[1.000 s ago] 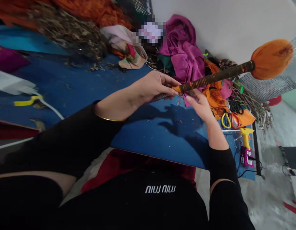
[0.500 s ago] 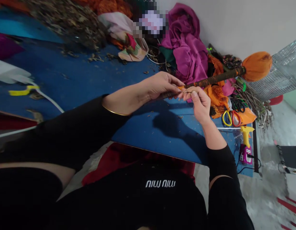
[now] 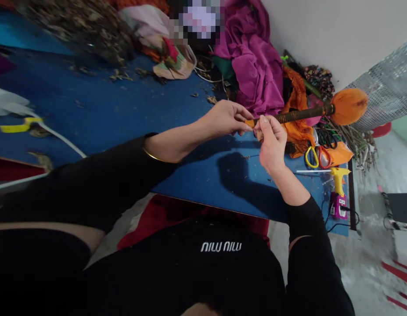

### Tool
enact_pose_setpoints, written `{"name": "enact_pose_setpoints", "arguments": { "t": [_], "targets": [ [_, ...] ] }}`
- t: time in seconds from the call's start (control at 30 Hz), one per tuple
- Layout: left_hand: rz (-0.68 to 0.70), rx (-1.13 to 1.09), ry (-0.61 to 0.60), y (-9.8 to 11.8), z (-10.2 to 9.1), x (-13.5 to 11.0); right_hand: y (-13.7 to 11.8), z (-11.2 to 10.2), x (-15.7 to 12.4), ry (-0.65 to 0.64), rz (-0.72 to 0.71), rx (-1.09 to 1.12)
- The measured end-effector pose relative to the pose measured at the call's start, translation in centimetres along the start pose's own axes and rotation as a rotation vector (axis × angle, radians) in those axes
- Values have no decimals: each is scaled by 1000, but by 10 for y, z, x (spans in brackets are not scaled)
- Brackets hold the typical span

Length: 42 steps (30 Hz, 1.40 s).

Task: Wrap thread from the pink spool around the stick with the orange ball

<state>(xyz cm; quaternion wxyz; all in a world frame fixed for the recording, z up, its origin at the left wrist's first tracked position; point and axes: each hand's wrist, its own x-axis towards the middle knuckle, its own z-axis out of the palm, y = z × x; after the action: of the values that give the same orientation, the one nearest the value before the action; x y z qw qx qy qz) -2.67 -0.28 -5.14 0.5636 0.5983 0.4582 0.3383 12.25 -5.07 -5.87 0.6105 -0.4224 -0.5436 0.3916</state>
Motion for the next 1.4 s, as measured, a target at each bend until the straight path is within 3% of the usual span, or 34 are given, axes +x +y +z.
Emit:
{"name": "enact_pose_setpoints", "arguments": {
  "t": [0.17, 0.27, 0.37, 0.47, 0.8, 1.03, 1.13, 1.27, 1.4],
  "targets": [
    [-11, 39, -2, -6, 0, 4, 4, -7, 3, -141, -64, -113],
    [-1, 25, -16, -6, -2, 4, -2, -13, 7, -235, -189, -276],
    [-8, 23, -37, -7, -2, 4, -8, -22, 11, -260, -348, -463],
    [-35, 39, -41, -8, 0, 5, -10, -29, 13, -247, -413, -607],
    [-61, 122, -39, -10, 3, 2, 7, -36, 20, -275, -339, -581],
    [3, 169, -55, -20, 4, 7, 24, -41, 33, -345, -260, -501],
    [50, 213, -71, -27, 5, 8, 29, -42, 36, -319, -171, -434],
    [104, 337, -55, -31, 6, 9, 35, -42, 39, -283, -73, -400],
    [145, 591, -27, -26, 7, 6, 42, -43, 44, -301, -95, -436]
  ]
}}
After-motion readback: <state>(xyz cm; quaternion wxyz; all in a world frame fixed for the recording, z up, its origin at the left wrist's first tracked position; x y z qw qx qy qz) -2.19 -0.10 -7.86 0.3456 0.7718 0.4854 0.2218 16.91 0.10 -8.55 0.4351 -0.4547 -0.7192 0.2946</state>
